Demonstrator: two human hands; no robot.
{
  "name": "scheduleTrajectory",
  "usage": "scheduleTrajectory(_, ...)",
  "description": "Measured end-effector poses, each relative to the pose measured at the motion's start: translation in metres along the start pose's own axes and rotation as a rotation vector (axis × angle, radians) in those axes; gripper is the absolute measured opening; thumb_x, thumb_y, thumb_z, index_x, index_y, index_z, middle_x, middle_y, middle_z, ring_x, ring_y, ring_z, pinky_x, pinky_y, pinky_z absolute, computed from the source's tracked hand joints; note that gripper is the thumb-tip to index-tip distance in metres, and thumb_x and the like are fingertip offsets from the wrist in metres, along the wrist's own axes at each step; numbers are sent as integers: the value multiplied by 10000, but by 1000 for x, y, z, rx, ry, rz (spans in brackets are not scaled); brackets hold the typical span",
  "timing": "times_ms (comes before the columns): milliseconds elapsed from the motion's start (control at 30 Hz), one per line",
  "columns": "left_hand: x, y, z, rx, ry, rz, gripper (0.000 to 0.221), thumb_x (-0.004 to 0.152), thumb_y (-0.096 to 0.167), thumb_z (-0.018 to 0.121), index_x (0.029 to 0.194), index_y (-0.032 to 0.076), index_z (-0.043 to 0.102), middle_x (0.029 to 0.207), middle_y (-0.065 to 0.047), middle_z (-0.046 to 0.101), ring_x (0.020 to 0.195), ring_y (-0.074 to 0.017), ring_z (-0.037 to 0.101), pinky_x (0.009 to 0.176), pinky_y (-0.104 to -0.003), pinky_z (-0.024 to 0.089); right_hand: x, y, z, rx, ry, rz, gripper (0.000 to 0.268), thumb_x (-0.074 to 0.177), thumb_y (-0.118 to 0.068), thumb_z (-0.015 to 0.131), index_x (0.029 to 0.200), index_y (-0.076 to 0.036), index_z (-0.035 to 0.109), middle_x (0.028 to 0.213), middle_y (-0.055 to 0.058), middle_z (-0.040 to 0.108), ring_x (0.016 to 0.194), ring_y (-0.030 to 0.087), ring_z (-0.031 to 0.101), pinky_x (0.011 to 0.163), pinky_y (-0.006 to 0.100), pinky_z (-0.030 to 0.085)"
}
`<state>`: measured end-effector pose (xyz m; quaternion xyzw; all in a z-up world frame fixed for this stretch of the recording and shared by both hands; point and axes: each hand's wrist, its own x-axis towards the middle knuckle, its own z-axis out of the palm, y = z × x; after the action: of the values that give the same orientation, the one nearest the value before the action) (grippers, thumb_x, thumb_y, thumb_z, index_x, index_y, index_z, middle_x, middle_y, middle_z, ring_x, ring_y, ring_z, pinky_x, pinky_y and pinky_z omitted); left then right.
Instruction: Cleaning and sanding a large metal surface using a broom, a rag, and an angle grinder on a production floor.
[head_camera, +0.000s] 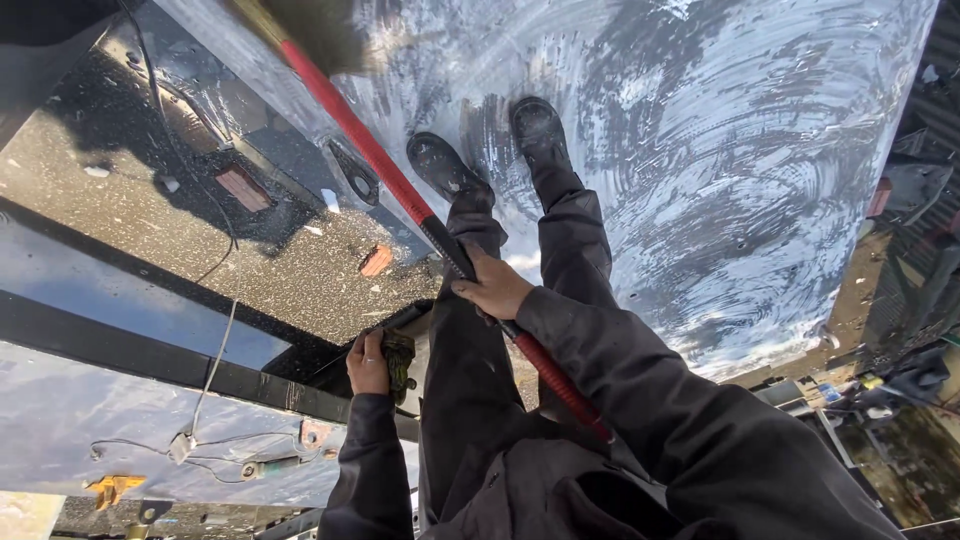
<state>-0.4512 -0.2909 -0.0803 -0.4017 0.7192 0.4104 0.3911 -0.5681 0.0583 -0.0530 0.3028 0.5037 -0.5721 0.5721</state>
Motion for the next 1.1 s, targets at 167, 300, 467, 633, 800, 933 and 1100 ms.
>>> scheduleTrajectory(167,3,7,5,-127,-15,-64,378,1006,272,597,1094,-77,712,980,-117,710,881,-168,626,806,-335,510,-101,6,-42,-218,206,-255,756,958,-203,677,1570,-46,262,738,197,637,604,294,676,604,416,514)
scheduleTrajectory(300,-3,18,20,75,56,-26,393,971,284,569,1102,-49,730,972,-122,754,876,-179,666,814,-329,520,-84,57,-23,-283,284,-182,848,934,-150,630,1585,-1,108,828,206,683,744,348,711,668,451,533)
scheduleTrajectory(467,1,-7,22,44,56,-67,394,963,290,596,1097,-53,736,982,-152,759,884,-203,665,825,-348,517,41,44,9,-284,-93,-40,857,987,-250,631,1596,-38,67,886,232,670,715,382,700,672,527,539)
scheduleTrajectory(633,-14,22,-5,66,64,-35,391,977,301,567,1093,-38,726,975,-128,753,874,-184,679,810,-337,527,26,31,15,-272,-159,-190,805,1034,-294,597,1599,-19,94,908,228,669,707,358,693,640,504,559)
scheduleTrajectory(800,8,6,-20,53,79,17,381,985,297,572,1073,-33,742,960,-128,746,852,-189,661,802,-338,525,-53,-3,-56,-335,-88,-377,761,1098,-341,596,1596,3,136,922,214,678,714,289,695,635,420,574)
scheduleTrajectory(933,5,12,-14,61,137,-24,376,999,295,569,1078,-19,760,956,-119,748,861,-185,654,806,-343,525,-102,6,-161,-140,-71,36,808,968,-330,587,1636,-193,153,760,101,655,564,176,617,550,354,549)
scheduleTrajectory(1100,-10,37,6,233,218,-4,384,1016,292,539,1121,-8,755,975,-112,757,892,-185,667,843,-340,516,-156,15,-374,-80,265,316,787,954,-398,654,1630,-343,256,714,90,547,487,193,508,429,385,475)
